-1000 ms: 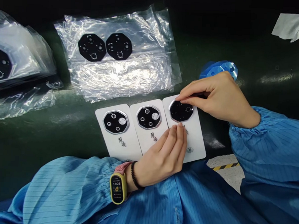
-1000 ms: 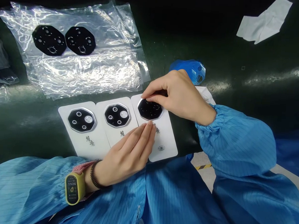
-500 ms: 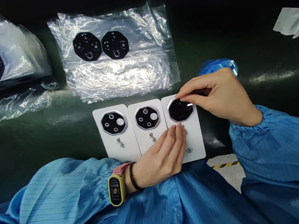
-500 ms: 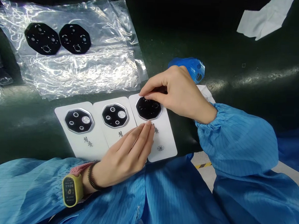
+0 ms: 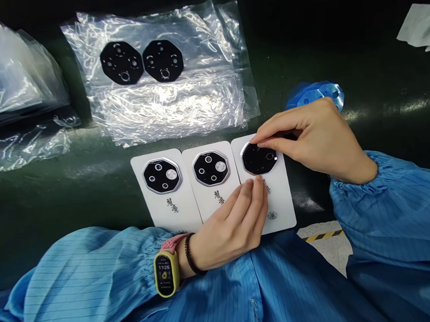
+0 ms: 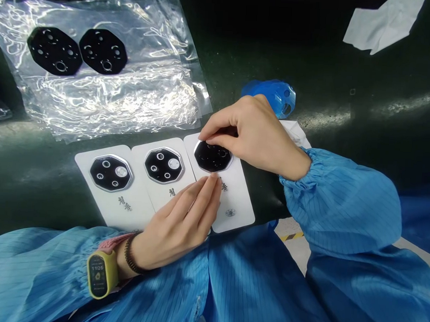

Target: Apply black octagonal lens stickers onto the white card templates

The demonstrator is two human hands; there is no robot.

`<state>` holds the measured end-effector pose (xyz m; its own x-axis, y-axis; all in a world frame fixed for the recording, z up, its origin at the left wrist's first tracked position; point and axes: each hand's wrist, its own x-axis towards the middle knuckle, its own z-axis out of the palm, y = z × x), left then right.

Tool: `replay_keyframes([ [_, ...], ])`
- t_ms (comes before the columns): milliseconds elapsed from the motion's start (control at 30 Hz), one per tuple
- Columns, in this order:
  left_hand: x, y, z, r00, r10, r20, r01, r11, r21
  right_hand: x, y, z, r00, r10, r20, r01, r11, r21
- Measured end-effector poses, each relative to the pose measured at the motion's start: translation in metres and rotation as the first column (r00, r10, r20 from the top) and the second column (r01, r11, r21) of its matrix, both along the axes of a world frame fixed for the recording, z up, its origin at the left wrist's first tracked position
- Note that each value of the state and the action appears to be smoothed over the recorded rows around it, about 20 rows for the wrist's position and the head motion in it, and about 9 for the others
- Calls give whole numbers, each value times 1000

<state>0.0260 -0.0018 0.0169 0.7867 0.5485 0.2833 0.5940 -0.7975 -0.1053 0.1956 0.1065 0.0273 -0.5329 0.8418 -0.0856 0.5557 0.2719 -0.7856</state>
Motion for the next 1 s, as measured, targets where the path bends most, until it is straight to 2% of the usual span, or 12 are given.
replay_keyframes([
  [600, 0, 2, 1, 999, -11, -33, 10, 1000, -16, 1, -2, -2, 996, 57, 63, -69, 978, 197],
  [833, 0, 0, -1, 1000, -7, -31, 6, 1000, -11, -2, -7, -2, 980, 84, 179, -141, 933, 332],
  [1000, -1, 0, -2, 1000, -9, -24, 8, 1000, -27, -1, -15, -1, 948, 94, 303, -227, 870, 439],
])
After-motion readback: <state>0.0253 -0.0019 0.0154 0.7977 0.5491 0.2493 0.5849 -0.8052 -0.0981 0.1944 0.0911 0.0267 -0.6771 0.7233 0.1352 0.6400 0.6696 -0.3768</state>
